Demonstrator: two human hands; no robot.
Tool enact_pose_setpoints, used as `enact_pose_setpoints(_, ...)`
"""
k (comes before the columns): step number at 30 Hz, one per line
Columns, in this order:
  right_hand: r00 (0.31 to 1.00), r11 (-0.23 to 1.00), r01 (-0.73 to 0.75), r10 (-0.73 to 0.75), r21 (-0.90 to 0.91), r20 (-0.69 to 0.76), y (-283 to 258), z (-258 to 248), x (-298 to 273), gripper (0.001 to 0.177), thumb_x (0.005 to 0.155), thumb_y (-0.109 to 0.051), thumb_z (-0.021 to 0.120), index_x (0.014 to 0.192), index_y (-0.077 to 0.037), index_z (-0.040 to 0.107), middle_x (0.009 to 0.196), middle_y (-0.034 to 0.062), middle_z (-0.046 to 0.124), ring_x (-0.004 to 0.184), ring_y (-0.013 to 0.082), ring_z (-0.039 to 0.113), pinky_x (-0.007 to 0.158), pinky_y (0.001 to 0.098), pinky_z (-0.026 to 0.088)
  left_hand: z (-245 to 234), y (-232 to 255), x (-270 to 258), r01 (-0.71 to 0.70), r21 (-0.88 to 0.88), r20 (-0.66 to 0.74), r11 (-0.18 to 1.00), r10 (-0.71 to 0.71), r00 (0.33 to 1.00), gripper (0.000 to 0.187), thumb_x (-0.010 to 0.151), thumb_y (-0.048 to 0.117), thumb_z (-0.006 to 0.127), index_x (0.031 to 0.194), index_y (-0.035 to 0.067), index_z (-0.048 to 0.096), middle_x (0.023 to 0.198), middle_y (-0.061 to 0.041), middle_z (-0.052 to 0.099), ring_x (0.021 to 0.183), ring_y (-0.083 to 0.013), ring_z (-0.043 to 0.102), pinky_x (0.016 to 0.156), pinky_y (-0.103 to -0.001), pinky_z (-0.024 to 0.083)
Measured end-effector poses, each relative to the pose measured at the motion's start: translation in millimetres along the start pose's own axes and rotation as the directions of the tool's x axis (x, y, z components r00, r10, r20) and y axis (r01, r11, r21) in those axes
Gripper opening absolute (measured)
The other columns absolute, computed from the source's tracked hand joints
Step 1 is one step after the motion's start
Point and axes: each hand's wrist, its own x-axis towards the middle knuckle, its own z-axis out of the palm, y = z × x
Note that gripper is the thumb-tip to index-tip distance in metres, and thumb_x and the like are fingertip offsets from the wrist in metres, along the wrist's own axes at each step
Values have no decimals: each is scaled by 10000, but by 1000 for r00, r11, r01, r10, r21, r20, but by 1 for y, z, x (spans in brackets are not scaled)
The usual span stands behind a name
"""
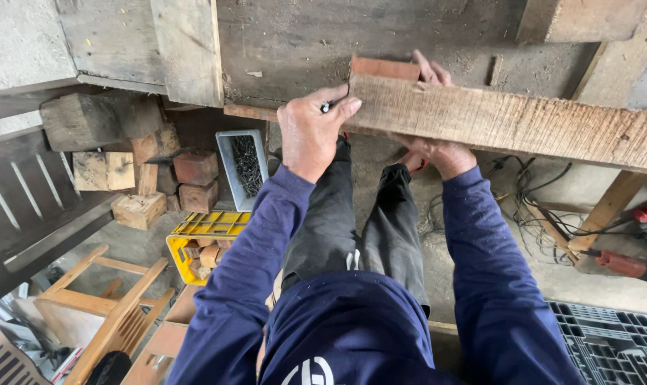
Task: The person organizes wooden blocks on a workbench, gathers long wooden slats from a pile, and hammers nails into the slats to join them together.
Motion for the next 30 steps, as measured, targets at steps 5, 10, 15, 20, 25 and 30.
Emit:
enact_pose_setpoints(5,996,976,84,-88,-199,-8,-9,5,-20,637,893,-597,817,1389,-253,614,1653,160,342,1470,360,396,1176,494,441,1,-3,-18,56,-15,-13,998,-56,998,287,868,222,847,1051,9,790,936,-126,804,791,-123,780,718,-252,604)
enact_pose_setpoints(10,999,968,-30,40,251,-33,-15,-6,-14,847,872,-573,816,1503,-113,488,1662,151,361,1488,364,400,1250,498,390,4,-10,-11,120,-173,35,978,-115,993,346,875,258,842,1098,7,759,938,-93,819,829,-96,769,738,-238,612)
enact_pose_setpoints(15,975,902,178,-215,-394,-50,-23,-8,-9,822,972,-583,838,1604,-264,420,1679,196,311,1505,337,390,1282,446,345,6,-13,-17,-13,-5,-68,1000,12,998,322,853,238,874,1055,3,788,909,-133,798,782,-119,764,728,-268,590)
enact_pose_setpoints(20,999,996,26,-29,-83,-36,-16,2,-9,1059,913,-645,817,1646,-79,304,1668,177,339,1500,380,383,1257,499,332,14,-12,-20,79,-57,-105,995,-85,991,279,822,234,859,984,20,786,829,-103,802,701,-129,748,676,-271,595)
enact_pose_setpoints(25,998,993,-62,65,104,-26,-18,3,-12,1160,867,-671,818,1649,-27,253,1627,161,382,1509,376,371,1254,535,319,15,-11,-19,32,-36,-115,999,-36,993,239,837,214,855,962,21,789,834,-101,805,709,-128,755,698,-276,594)
enact_pose_setpoints(30,993,978,-103,113,183,-41,-22,2,-13,1181,837,-687,851,1661,-67,277,1590,153,417,1512,359,400,1271,517,352,17,-13,-18,36,-55,-106,998,-42,994,230,845,206,844,974,25,786,844,-97,804,721,-127,763,690,-269,603)
